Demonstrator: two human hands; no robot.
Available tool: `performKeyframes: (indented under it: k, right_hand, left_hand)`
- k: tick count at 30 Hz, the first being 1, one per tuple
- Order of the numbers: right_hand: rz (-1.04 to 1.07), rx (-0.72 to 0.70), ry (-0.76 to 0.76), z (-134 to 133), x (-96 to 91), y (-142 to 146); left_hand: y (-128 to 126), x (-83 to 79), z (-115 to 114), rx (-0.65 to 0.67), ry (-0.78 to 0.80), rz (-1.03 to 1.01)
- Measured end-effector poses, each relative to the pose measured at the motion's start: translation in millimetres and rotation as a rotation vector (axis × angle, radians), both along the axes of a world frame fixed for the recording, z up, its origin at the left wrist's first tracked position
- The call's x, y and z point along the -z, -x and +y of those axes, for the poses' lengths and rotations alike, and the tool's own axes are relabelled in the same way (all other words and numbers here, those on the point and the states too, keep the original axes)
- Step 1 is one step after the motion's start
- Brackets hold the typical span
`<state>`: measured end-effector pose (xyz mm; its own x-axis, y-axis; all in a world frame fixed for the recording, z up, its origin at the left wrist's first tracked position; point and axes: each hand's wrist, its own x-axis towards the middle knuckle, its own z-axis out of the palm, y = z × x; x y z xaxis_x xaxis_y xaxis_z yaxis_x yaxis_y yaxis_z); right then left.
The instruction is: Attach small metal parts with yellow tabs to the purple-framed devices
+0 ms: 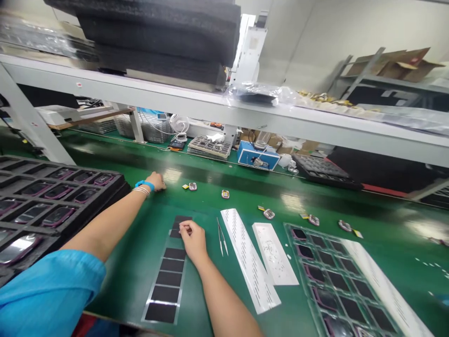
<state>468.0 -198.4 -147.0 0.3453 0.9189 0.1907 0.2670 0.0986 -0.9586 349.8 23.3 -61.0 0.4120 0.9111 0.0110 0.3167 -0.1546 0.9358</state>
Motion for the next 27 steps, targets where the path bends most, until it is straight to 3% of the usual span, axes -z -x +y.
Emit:
performKeyframes:
  k: [4,8,11,13,16,18,20,23,27]
  right_hand:
    - [0.021,0.089,-0.077,-2.7,-8.7,-1.2]
    - [-0.087,0.115,-0.249,-11.4,-24.2,2.6]
    - [-0.079,0.04,-0.255,-15.9,-28.4,7.3]
    - [0.049,0.014,-0.198,-16.3,-27.8,9.1]
    - [0.456,0.015,-0.079,-15.3,-28.1,8.8]
    - [0.767,-0.033,-0.012,-15.6,-30.5,8.8]
    - [1.003,-0.138,0.045,-17.1,-32.9,11.1]
    - [1.19,-0.256,0.105,-20.2,-33.5,19.1]
    - [1.167,-0.312,0.145,-23.6,-33.4,24.8]
  left_hand:
    - [-3.4,3.8,-43.2,-0.037,0.156,-0.162]
    - [1.8,12.1,-114.9,0.14,0.449,-0.481]
    - [9.7,22.5,-152.5,0.234,0.617,-0.652]
    - [14.3,30.8,-161.2,0.213,0.538,-0.58]
    - [20.0,40.1,-156.8,0.157,0.245,-0.384]
    - [23.1,41.6,-151.6,0.211,0.035,-0.331]
    - [24.9,40.3,-150.3,0.338,-0.062,-0.384]
    - [25.0,38.5,-156.3,0.484,-0.02,-0.493]
    - [24.0,40.9,-164.8,0.49,0.132,-0.55]
